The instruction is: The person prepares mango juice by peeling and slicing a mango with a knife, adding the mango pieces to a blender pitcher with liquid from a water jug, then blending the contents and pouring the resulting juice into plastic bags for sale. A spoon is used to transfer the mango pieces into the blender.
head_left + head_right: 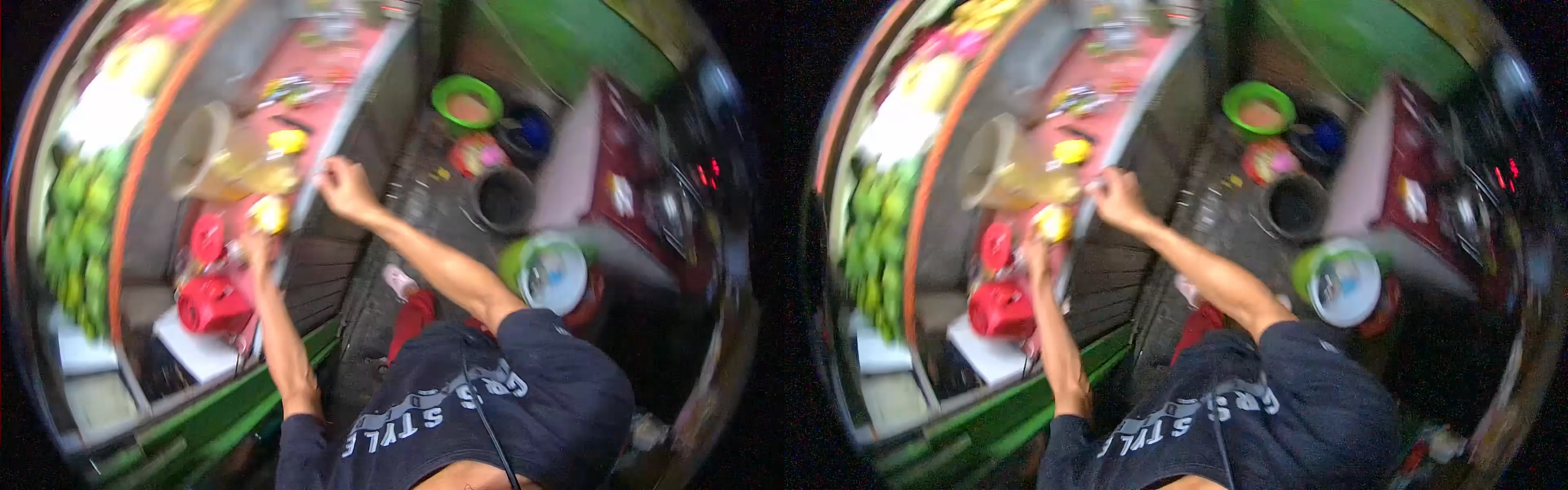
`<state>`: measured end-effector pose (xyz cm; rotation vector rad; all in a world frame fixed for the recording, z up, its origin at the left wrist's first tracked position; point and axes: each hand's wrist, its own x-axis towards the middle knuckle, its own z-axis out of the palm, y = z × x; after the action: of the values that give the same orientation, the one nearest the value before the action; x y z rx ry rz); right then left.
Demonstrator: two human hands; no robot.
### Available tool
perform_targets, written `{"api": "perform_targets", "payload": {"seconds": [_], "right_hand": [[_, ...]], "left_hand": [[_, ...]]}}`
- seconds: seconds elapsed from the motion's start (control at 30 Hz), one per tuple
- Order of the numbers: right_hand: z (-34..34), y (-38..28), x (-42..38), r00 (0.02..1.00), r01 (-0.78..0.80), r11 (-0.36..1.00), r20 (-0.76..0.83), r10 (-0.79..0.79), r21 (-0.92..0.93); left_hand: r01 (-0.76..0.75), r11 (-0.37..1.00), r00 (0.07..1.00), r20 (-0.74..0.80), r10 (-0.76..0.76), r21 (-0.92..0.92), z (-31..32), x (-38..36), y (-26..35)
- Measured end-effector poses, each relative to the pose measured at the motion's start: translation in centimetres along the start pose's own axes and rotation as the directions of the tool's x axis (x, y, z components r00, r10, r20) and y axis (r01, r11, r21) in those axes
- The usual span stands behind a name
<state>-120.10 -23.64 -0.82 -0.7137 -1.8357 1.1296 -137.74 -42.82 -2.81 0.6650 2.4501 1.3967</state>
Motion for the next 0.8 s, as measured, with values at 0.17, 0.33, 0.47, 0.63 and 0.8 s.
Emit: {"api": "perform_targets", "payload": {"seconds": [0.17, 0.33, 0.47, 0.63, 0.8], "right_hand": [[-9.8, 8.2, -13.1, 0.971, -0.238, 0.97, 0.038, 0.237, 0.044], [-19.5, 16.5, -24.7, 0.803, -0.553, 0.755, -0.018, 0.596, 0.351], [-29.1, 29.4, -36.8, 0.557, -0.738, 0.675, -0.567, 0.607, -0.001], [-41.8, 42.0, -47.7, 0.389, -0.898, 0.154, -0.579, 0.717, -0.412], [-42.1, 56.1, -53.5, -0.053, -0.956, -0.098, -0.168, 0.984, -0.276]], "left_hand": [[-0.462, 0.886, 0.882, 0.093, 0.463, -0.034, 2.9, -5.6, -2.3], [-0.242, 0.967, 0.894, 0.404, 0.192, 0.075, 12.9, -20.9, 5.4], [0.082, 0.997, 0.812, 0.58, -0.068, 0.002, 22.1, -29.2, 2.6], [0.051, 0.997, 0.558, 0.826, -0.078, 0.059, 37.0, -40.9, 2.8], [0.073, 0.997, 0.405, 0.912, -0.057, 0.03, 46.5, -47.6, 0.5]]}}
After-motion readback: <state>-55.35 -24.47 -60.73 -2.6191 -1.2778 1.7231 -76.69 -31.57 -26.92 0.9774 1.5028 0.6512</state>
